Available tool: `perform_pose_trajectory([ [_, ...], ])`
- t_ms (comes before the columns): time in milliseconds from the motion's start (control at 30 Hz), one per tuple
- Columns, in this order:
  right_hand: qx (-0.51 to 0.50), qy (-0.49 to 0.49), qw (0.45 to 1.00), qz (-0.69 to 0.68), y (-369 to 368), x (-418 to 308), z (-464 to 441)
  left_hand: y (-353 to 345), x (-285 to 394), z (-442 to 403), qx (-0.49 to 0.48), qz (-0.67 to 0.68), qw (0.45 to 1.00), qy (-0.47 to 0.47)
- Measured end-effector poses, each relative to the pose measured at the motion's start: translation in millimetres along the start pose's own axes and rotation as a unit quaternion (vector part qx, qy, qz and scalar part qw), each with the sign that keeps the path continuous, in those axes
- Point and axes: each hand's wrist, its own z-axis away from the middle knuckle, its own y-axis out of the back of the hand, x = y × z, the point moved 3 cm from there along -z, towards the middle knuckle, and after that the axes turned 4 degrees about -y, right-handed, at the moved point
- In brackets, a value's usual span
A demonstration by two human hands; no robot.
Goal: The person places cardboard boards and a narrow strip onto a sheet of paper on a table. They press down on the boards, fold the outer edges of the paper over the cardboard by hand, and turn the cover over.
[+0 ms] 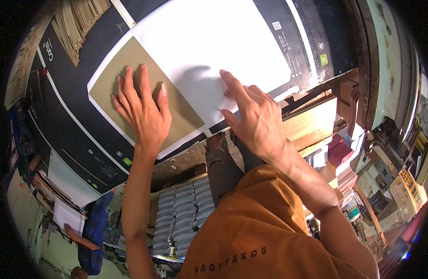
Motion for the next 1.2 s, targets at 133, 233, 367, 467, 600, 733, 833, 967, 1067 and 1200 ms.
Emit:
perform_pose_trajectory([
  [133,0.0,0.004,1.0,0.0,0.1,0.5,-0.7,0.5,0.6,-0.7,-0.004,-0.002,1.0,0.0],
  [233,-0.004,-0.001,1.0,-0.003,0.2,0.6,-0.7,-0.6,0.2,-0.3,-0.006,0.0,1.0,0.0],
  [367,-0.001,-0.005,1.0,-0.005,-0.8,1.9,-0.5,-1.1,0.3,-0.5,-0.011,-0.002,1.0,0.0],
  [467,0.002,-0.001,1.0,-0.003,-0.5,1.6,-0.9,-1.1,0.7,-0.7,-0.012,-0.002,1.0,0.0],
  [600,0.002,-0.001,1.0,-0.004,-0.9,2.5,-0.6,-1.8,0.6,-0.7,-0.011,-0.006,1.0,0.0],
  [733,0.0,-0.006,1.0,-0.008,-0.8,1.4,-0.7,-1.5,1.2,-1.7,-0.013,-0.011,1.0,0.001],
  [833,-0.001,-0.006,1.0,-0.007,-0.7,1.2,-0.8,-0.9,1.2,-1.8,-0.012,-0.011,1.0,-0.001],
  [967,0.001,-0.003,1.0,-0.006,-0.7,1.0,-0.9,-0.8,1.3,-1.6,-0.015,-0.013,1.0,0.001],
  [1067,0.002,-0.004,1.0,-0.005,-1.1,1.3,-0.3,-1.0,1.1,-1.9,-0.016,-0.015,1.0,-0.001],
  [1200,0.004,-0.002,1.0,-0.003,-1.1,1.3,-0.6,-1.0,1.3,-2.1,-0.013,-0.016,1.0,-0.002],
])
